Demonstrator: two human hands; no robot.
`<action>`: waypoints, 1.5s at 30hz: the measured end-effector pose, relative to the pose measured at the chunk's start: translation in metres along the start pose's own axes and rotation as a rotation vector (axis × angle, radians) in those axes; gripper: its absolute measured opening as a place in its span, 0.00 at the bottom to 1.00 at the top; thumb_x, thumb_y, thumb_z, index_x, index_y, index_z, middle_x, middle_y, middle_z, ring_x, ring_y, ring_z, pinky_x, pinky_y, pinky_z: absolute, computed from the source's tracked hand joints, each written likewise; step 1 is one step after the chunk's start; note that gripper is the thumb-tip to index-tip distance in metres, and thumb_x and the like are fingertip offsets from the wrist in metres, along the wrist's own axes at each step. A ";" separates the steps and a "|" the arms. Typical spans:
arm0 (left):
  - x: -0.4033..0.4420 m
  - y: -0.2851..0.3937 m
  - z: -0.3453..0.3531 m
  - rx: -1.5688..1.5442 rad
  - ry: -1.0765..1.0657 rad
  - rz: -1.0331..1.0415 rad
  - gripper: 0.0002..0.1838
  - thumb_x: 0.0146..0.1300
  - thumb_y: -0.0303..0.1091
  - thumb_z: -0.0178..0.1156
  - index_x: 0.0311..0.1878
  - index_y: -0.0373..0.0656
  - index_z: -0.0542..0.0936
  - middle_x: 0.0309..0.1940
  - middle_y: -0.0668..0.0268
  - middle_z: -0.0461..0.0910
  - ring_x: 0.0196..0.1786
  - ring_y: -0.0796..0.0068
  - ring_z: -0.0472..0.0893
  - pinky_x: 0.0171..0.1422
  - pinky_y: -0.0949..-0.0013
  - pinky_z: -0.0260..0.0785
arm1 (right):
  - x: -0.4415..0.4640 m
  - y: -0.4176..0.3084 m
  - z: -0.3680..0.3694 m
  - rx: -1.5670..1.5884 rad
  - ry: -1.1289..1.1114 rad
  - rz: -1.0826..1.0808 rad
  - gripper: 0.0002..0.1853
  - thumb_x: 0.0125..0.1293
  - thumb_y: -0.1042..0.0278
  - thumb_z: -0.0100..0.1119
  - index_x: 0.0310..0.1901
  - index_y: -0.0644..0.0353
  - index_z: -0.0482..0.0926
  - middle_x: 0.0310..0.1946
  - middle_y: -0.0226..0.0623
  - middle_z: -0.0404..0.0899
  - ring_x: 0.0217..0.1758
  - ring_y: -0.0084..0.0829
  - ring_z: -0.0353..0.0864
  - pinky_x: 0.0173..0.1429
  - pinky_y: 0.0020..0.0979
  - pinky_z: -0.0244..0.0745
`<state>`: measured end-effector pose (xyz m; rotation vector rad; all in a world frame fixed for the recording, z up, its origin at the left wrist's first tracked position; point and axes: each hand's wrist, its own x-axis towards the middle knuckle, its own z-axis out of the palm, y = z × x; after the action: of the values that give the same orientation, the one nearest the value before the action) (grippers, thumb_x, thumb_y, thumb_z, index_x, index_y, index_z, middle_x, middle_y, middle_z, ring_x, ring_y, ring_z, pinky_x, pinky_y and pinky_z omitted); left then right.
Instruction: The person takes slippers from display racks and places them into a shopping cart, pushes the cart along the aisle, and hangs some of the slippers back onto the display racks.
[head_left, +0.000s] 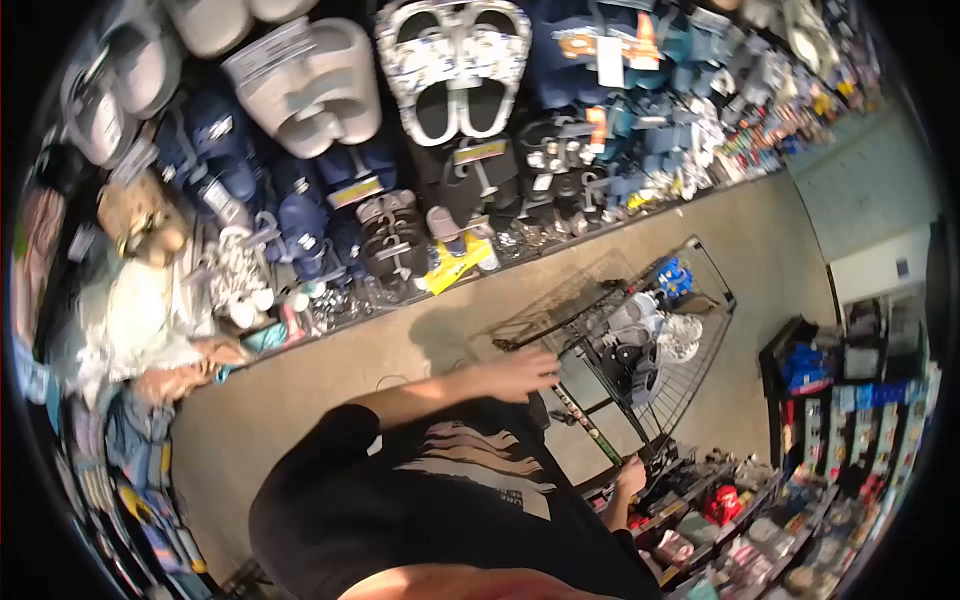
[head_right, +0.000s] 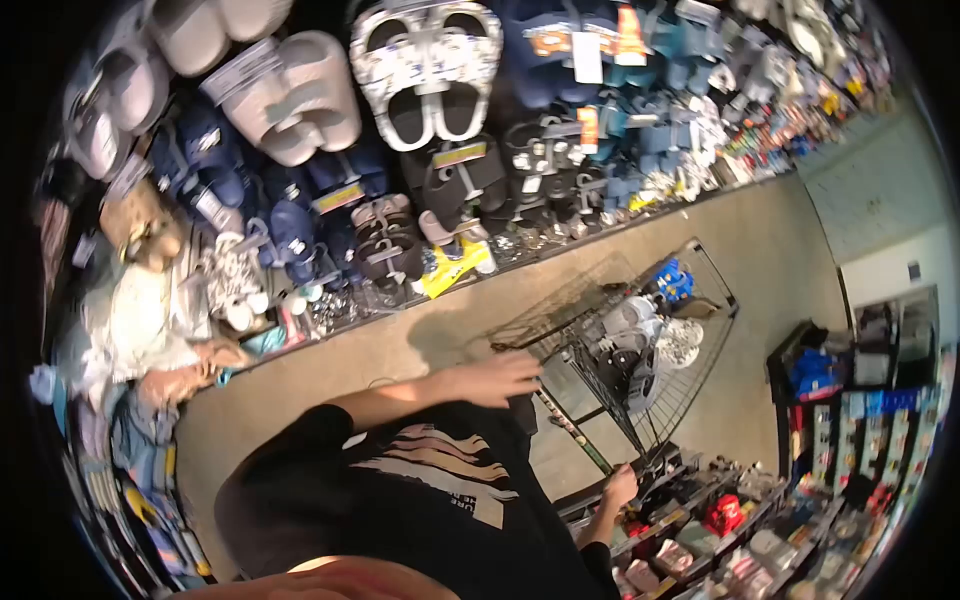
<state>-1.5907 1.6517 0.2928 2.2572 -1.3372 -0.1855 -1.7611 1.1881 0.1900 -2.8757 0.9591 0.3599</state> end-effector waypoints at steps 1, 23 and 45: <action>0.010 0.003 0.035 -0.053 0.011 0.020 0.42 0.54 0.40 0.75 0.71 0.37 0.70 0.75 0.47 0.65 0.81 0.48 0.60 0.82 0.47 0.56 | 0.005 0.007 0.000 0.036 -0.096 -0.005 0.29 0.78 0.47 0.38 0.39 0.52 0.90 0.40 0.47 0.89 0.44 0.52 0.88 0.52 0.51 0.80; 0.195 0.000 0.102 0.089 -0.332 -0.039 0.31 0.66 0.64 0.59 0.32 0.41 0.86 0.33 0.54 0.86 0.40 0.55 0.87 0.42 0.55 0.80 | 0.086 0.022 -0.067 0.254 -0.561 -0.249 0.30 0.72 0.35 0.51 0.53 0.56 0.88 0.47 0.46 0.88 0.53 0.51 0.86 0.58 0.44 0.79; 0.439 -0.093 0.140 0.051 -0.194 -0.660 0.16 0.64 0.40 0.59 0.50 0.42 0.80 0.44 0.49 0.87 0.49 0.45 0.85 0.56 0.47 0.76 | 0.275 0.048 -0.089 0.591 0.206 -0.263 0.18 0.70 0.54 0.63 0.55 0.54 0.78 0.69 0.37 0.71 0.45 0.40 0.86 0.50 0.41 0.80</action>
<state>-1.3463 1.2642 0.1860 2.7042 -0.6326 -0.6108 -1.5594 0.9765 0.2070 -2.4627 0.5659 -0.2147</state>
